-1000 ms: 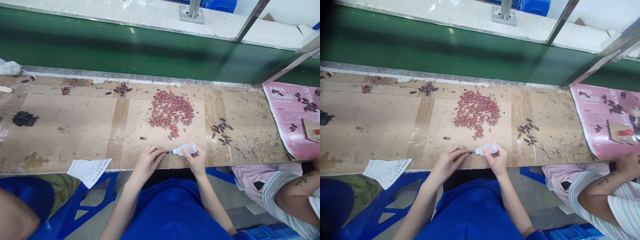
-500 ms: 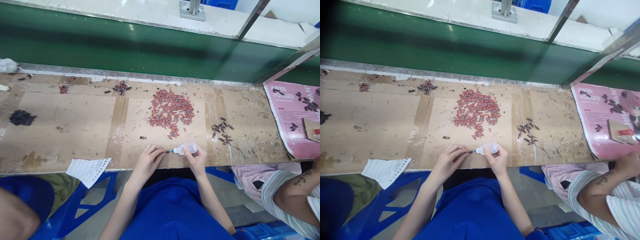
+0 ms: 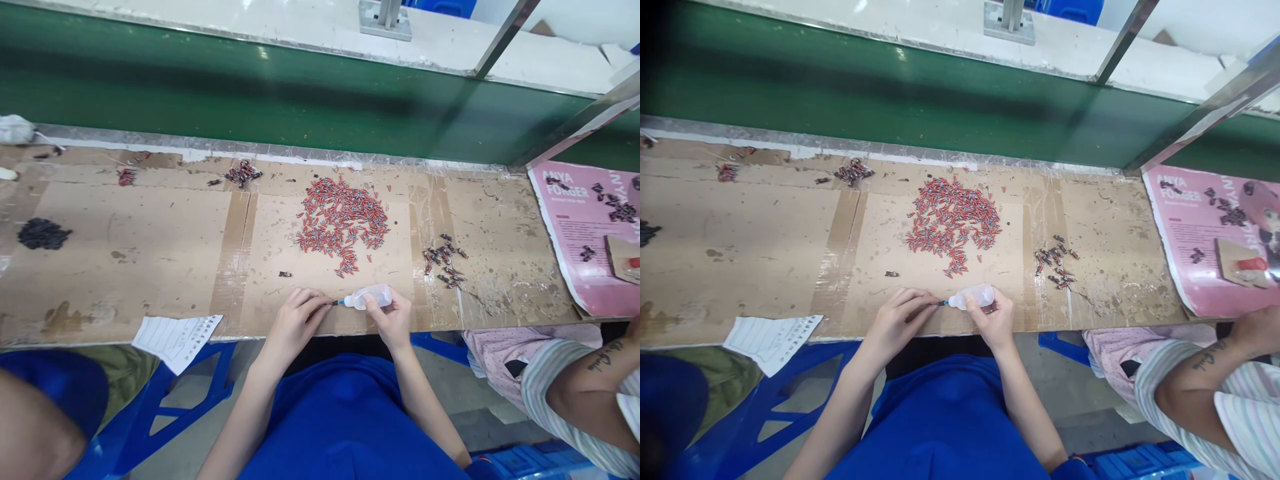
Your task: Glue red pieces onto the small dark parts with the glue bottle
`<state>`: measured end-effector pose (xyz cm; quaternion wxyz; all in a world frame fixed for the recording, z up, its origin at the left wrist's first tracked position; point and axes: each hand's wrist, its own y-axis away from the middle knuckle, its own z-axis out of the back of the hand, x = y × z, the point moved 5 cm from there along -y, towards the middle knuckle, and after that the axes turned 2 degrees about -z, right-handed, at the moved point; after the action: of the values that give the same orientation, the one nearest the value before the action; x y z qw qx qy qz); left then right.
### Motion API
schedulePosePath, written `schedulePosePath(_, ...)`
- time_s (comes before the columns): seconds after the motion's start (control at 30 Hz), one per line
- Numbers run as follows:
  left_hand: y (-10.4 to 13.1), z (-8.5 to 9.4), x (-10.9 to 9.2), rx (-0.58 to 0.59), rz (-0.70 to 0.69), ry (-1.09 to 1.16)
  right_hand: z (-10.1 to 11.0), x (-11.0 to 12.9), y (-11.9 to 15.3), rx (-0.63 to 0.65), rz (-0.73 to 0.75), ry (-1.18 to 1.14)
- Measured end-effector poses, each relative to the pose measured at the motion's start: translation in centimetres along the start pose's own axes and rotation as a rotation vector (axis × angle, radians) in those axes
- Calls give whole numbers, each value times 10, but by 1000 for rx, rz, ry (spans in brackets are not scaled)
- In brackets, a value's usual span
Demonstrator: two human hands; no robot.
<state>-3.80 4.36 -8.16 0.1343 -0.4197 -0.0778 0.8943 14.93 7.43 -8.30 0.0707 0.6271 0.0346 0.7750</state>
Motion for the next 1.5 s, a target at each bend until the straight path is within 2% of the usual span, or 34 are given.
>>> schedulePosePath(0.63, 1, 0, -1, -13, -10, -3, 5, 1, 0, -47, 20, -26)
schedulePosePath(0.87, 0, 2, -3, 16, 30, 24, 27, -15, -4, -335, 59, -196)
schedulePosePath(1.0, -6, 6, 0, 69, 36, 31, 31, -10, -13, -260, 92, -230)
schedulePosePath(1.13, -25, 9, 5, 15, 8, -41, 30, -4, -20, -221, 126, -133)
schedulePosePath(1.3, -49, -3, 9, 33, -31, -139, 27, -6, -21, -190, 122, 4)
schedulePosePath(1.4, -55, -9, 12, 36, -36, -184, 31, 1, -10, -270, 227, 80)
schedulePosePath(1.5, -58, -11, 16, 39, -35, -188, 38, 14, 11, -453, 390, 163)
